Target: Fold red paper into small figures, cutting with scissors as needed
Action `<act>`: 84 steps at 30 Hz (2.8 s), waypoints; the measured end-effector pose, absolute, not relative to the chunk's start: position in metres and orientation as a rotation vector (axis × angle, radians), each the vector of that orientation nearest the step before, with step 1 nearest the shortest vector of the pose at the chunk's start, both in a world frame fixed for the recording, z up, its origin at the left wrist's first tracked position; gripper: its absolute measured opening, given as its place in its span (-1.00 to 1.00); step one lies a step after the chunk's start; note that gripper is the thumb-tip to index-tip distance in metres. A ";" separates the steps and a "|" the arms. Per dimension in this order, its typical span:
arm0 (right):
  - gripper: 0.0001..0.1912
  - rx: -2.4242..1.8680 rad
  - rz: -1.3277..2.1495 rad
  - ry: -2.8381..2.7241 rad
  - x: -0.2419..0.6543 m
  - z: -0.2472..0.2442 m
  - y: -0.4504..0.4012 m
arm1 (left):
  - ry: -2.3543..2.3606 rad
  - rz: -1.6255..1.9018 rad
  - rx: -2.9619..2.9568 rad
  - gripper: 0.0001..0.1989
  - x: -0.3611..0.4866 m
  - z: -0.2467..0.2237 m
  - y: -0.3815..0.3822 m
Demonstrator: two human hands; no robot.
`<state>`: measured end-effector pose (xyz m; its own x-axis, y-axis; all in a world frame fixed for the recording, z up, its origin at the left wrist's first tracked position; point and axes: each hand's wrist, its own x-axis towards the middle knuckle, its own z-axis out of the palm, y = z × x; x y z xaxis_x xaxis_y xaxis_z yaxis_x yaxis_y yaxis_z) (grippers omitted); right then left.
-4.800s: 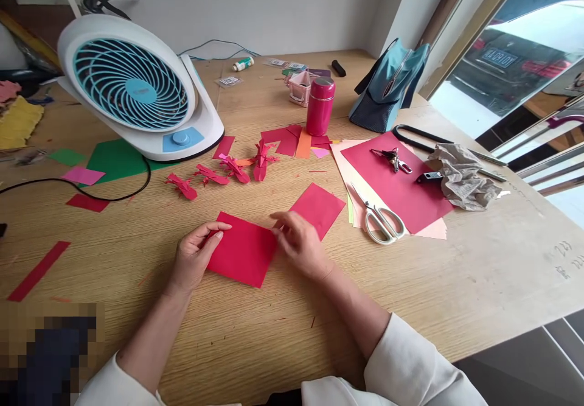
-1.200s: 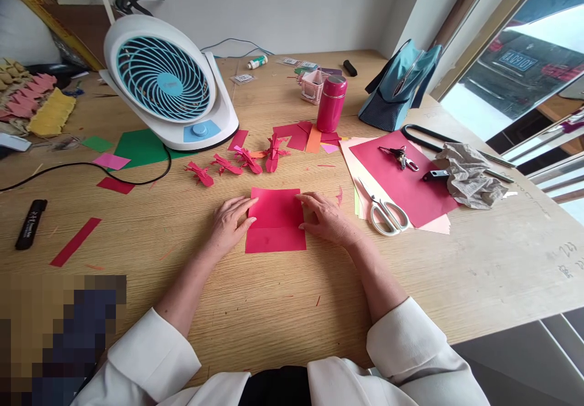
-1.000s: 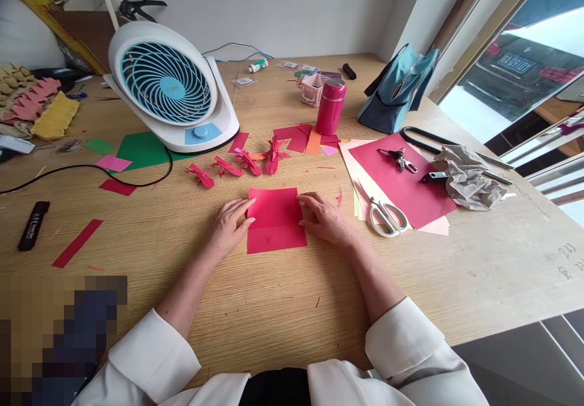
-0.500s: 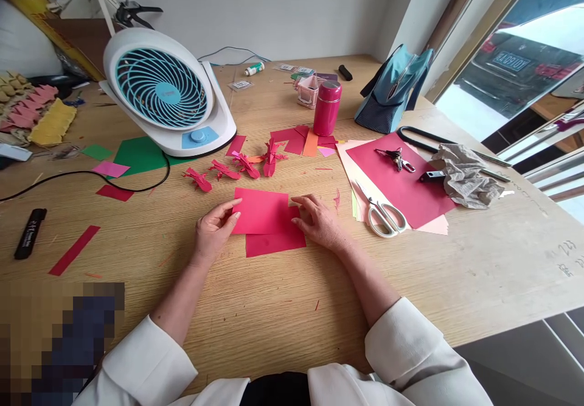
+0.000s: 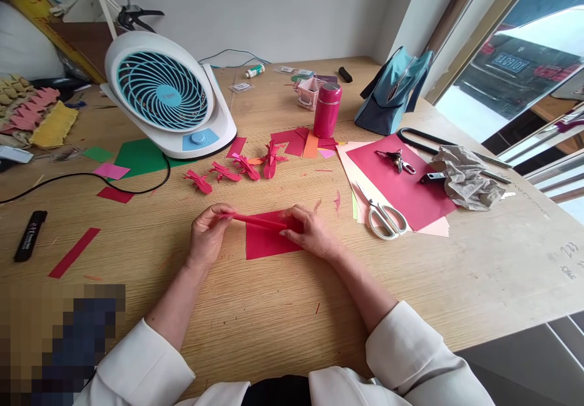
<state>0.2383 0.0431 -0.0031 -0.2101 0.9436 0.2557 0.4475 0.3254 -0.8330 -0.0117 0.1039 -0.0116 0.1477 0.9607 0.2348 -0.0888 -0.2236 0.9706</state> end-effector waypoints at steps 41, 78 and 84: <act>-0.70 -1.174 1.055 -1.400 0.233 -0.008 0.044 | 0.966 1.177 1.409 -0.76 -0.009 -0.005 0.097; -0.57 -1.076 1.207 -1.285 0.231 -0.015 0.044 | 0.851 1.216 1.818 -0.85 -0.013 -0.004 0.095; -0.61 -1.068 1.238 -1.214 0.234 -0.008 0.045 | 0.868 1.175 1.807 -0.79 -0.012 -0.003 0.093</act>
